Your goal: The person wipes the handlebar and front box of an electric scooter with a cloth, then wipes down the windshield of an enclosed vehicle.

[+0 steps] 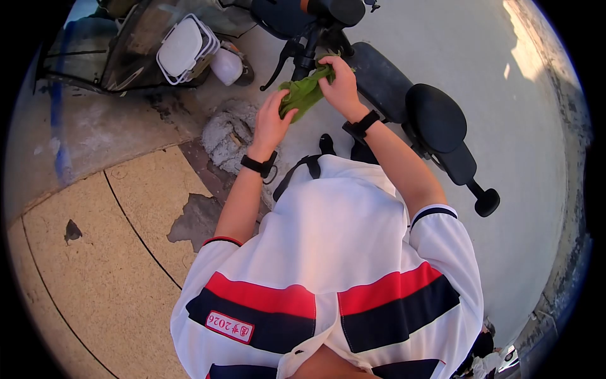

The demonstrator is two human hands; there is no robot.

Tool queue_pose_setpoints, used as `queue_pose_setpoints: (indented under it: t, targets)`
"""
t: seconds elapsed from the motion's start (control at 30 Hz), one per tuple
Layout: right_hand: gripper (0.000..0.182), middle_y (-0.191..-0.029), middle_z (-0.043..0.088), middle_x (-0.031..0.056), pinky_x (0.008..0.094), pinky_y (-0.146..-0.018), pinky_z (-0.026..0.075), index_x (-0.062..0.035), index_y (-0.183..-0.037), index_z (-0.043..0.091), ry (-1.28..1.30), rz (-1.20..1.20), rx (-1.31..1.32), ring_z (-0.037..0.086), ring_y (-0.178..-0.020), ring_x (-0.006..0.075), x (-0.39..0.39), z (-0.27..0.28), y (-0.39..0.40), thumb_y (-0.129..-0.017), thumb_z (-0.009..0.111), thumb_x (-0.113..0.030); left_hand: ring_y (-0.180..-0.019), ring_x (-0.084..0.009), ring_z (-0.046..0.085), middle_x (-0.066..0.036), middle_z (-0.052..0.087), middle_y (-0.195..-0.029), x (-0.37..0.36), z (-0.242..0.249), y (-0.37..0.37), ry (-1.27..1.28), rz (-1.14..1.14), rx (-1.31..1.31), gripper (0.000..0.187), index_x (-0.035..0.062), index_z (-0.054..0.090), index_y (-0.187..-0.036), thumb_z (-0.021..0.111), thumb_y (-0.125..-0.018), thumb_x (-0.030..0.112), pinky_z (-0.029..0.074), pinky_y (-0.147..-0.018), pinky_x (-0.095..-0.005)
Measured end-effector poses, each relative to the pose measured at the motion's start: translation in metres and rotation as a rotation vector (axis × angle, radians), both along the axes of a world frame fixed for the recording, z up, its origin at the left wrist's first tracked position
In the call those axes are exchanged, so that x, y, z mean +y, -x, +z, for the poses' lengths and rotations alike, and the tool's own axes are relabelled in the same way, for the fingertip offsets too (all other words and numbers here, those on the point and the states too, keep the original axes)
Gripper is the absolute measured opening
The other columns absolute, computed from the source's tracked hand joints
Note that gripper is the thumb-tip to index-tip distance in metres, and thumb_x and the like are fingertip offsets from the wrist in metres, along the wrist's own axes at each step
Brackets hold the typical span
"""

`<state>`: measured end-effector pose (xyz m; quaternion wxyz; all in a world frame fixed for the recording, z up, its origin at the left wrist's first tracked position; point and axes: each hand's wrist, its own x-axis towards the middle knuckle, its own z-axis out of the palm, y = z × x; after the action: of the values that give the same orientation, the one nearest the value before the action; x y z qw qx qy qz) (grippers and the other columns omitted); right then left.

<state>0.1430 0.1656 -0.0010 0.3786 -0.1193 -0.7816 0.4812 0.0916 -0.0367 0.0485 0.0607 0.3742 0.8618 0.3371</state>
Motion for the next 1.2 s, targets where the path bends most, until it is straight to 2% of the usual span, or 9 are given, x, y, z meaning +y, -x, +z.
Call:
queue_pose_setpoints:
  t: [0.1, 0.2, 0.4, 0.5, 0.6, 0.7, 0.87, 1.07, 1.2]
  targets:
    - [0.033, -0.102, 0.065, 0.0135, 0.0394, -0.079, 0.052, -0.005, -0.103, 0.06, -0.004, 0.036, 0.001, 0.063, -0.095, 0.0349, -0.004, 0.004, 0.005, -0.072, 0.065, 0.003, -0.105, -0.0398, 0.062, -0.019, 0.062, -0.115, 0.0, 0.0, 0.0, -0.049, 0.003, -0.001, 0.044, 0.0034, 0.059, -0.119, 0.078, -0.08, 0.007, 0.051, -0.089, -0.0422]
    - [0.033, -0.102, 0.065, 0.0139, 0.0389, -0.079, 0.053, -0.0048, -0.104, 0.059, 0.005, 0.065, -0.036, 0.063, -0.094, 0.0348, -0.003, 0.006, 0.004, -0.072, 0.065, 0.003, -0.097, -0.0357, 0.063, -0.018, 0.062, -0.11, -0.002, 0.0, 0.001, -0.099, 0.02, -0.02, 0.038, 0.0022, 0.059, -0.112, 0.078, -0.079, 0.006, 0.051, -0.083, -0.0381]
    - [0.028, -0.097, 0.065, 0.0142, 0.0368, -0.077, 0.053, -0.0032, -0.105, 0.061, 0.049, 0.029, -0.143, 0.065, -0.087, 0.0317, 0.011, 0.018, 0.006, -0.077, 0.064, 0.001, -0.075, -0.0192, 0.06, -0.011, 0.064, -0.095, -0.01, 0.005, 0.012, -0.046, -0.008, -0.135, 0.029, 0.0013, 0.058, -0.102, 0.077, -0.082, 0.008, 0.047, -0.065, -0.0294]
    - [0.024, -0.093, 0.065, 0.014, 0.0347, -0.074, 0.053, -0.002, -0.105, 0.062, 0.156, -0.012, -0.212, 0.066, -0.082, 0.0273, 0.021, 0.01, 0.004, -0.081, 0.064, -0.002, -0.071, -0.0143, 0.06, -0.009, 0.067, -0.092, -0.012, 0.021, 0.011, 0.021, -0.007, -0.347, 0.026, 0.0018, 0.059, -0.104, 0.076, -0.086, 0.011, 0.048, -0.062, -0.0283]
    - [0.02, -0.09, 0.065, 0.0127, 0.0311, -0.071, 0.052, -0.0008, -0.105, 0.062, 0.147, -0.099, -0.177, 0.066, -0.077, 0.0216, 0.026, 0.007, -0.001, -0.086, 0.064, -0.004, -0.071, -0.0121, 0.061, -0.008, 0.069, -0.093, -0.01, 0.025, 0.007, -0.216, -0.031, -0.389, 0.028, 0.0017, 0.061, -0.108, 0.076, -0.087, 0.013, 0.049, -0.063, -0.0273]
    - [0.017, -0.089, 0.066, 0.0116, 0.0303, -0.069, 0.052, 0.0004, -0.104, 0.062, 0.162, -0.154, -0.087, 0.066, -0.074, 0.0211, 0.028, 0.012, -0.005, -0.088, 0.064, -0.004, -0.074, -0.0117, 0.062, -0.008, 0.069, -0.095, -0.01, 0.038, 0.011, -0.119, -0.04, -0.433, 0.032, 0.0021, 0.062, -0.114, 0.076, -0.087, 0.013, 0.051, -0.065, -0.0268]
    - [0.013, -0.079, 0.066, 0.0077, 0.0291, -0.065, 0.051, -0.0021, -0.101, 0.064, 0.142, -0.332, -0.091, 0.063, -0.068, 0.0141, 0.038, 0.016, -0.014, -0.089, 0.065, -0.005, -0.08, -0.0112, 0.065, -0.008, 0.069, -0.097, -0.014, 0.039, 0.024, -0.223, -0.153, -0.425, 0.031, -0.001, 0.062, -0.115, 0.074, -0.088, 0.009, 0.053, -0.068, -0.0251]
    - [0.015, -0.078, 0.066, 0.0074, 0.0291, -0.063, 0.051, -0.0015, -0.103, 0.064, 0.187, -0.463, -0.089, 0.062, -0.064, 0.0158, 0.055, 0.028, -0.016, -0.089, 0.065, -0.005, -0.082, -0.0102, 0.065, -0.007, 0.067, -0.095, -0.005, 0.034, 0.022, -0.335, -0.121, -0.558, 0.024, -0.0034, 0.061, -0.11, 0.072, -0.09, 0.005, 0.054, -0.068, -0.0241]
    - [0.019, -0.085, 0.067, 0.0101, 0.0312, -0.068, 0.053, -0.0005, -0.105, 0.063, 0.126, -0.466, -0.048, 0.064, -0.071, 0.0178, 0.073, 0.022, -0.003, -0.087, 0.063, -0.002, -0.079, -0.0113, 0.063, -0.005, 0.064, -0.092, 0.007, 0.05, 0.018, -0.29, -0.116, -0.468, 0.018, -0.0042, 0.062, -0.105, 0.069, -0.092, 0.006, 0.051, -0.067, -0.0242]
